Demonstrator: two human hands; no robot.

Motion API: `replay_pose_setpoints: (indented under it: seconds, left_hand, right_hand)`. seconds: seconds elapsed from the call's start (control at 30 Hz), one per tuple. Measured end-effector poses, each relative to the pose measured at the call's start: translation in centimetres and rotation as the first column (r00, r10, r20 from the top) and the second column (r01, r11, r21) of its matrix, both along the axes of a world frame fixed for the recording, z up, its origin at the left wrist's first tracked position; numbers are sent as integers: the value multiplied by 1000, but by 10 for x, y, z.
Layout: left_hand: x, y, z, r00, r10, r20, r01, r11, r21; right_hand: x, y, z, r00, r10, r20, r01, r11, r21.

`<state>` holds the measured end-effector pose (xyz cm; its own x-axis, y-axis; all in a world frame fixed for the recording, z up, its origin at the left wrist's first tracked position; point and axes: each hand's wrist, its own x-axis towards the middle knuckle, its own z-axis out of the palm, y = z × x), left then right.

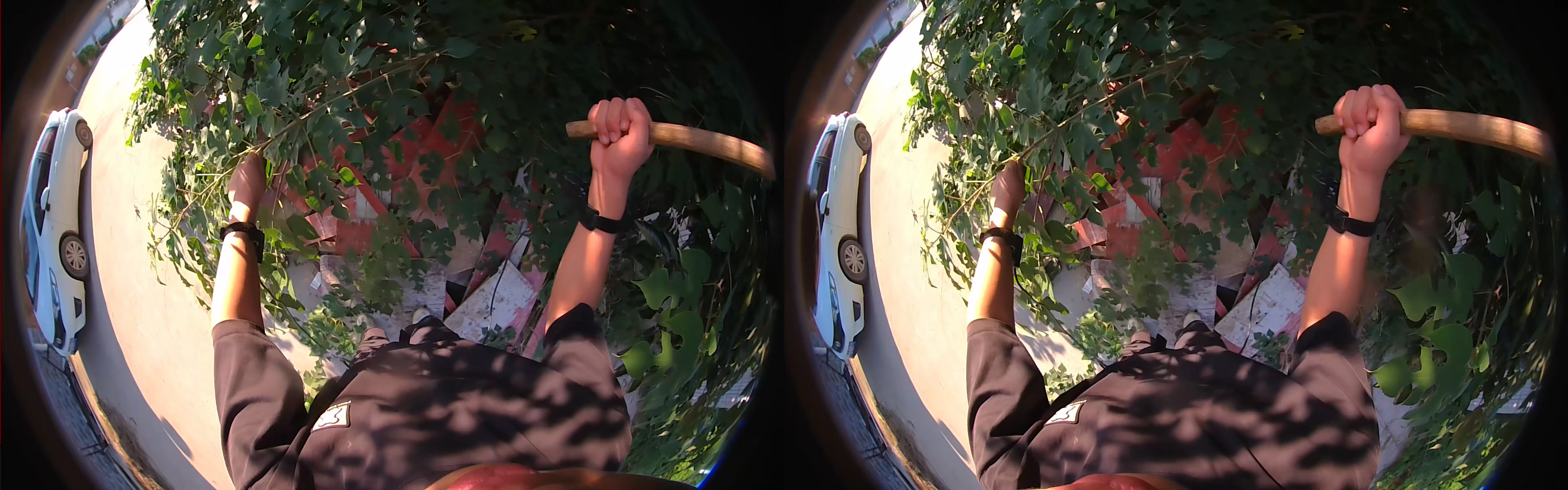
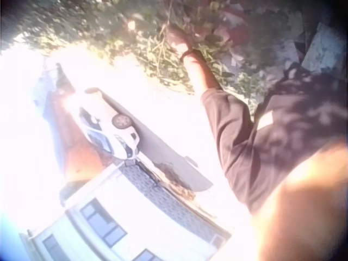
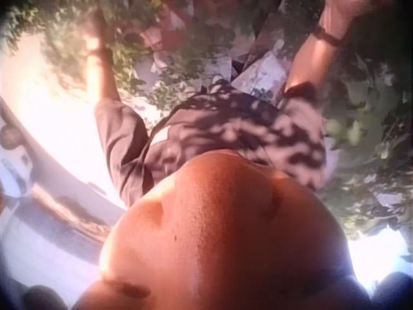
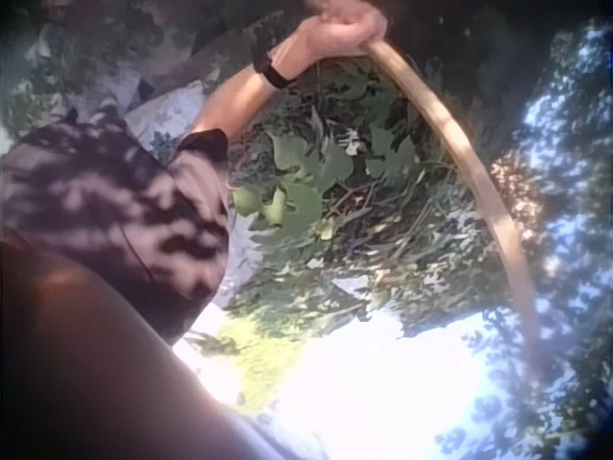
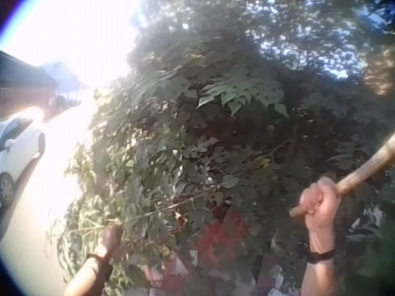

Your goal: The person picks leaves from a tree by hand while using a long curved stick to pull branches down closer to them.

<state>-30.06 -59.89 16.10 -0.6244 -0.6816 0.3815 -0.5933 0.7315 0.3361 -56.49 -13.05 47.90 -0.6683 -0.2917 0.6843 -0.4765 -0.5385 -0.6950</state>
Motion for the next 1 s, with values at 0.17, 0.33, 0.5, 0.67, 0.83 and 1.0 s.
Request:
replay_pose_setpoints:
  seconds: [0.17, 0.33, 0.5, 0.67, 0.83, 1.0]
  left_hand:
    - [-12, 15, -3, 994, -92, 64, 93, 995, -20]
    - [-1, 31, -10, 998, -47, -32, 53, 972, 227]
    - [-5, 35, -1, 996, -37, 87, 34, 999, 30]
    - [-5, 34, -12, 992, -83, 98, 80, 996, 30]
    - [-10, 47, -15, 996, -31, 86, 29, 999, 26]
    - [2, 43, -26, 998, -68, 8, 68, 998, 8]
  right_hand:
    - [4, -7, -324, 589, -481, 649, -296, 619, 727]
    - [59, 12, -384, 375, -224, 900, -391, 842, 373]
    - [70, 16, -348, 36, 202, 979, -695, 709, -121]
    - [83, 6, -313, 67, 397, 915, -690, 681, -245]
    - [30, 0, -178, 747, 61, 662, -278, 933, 227]
    - [4, 19, -18, 990, -79, 119, 64, 990, 122]
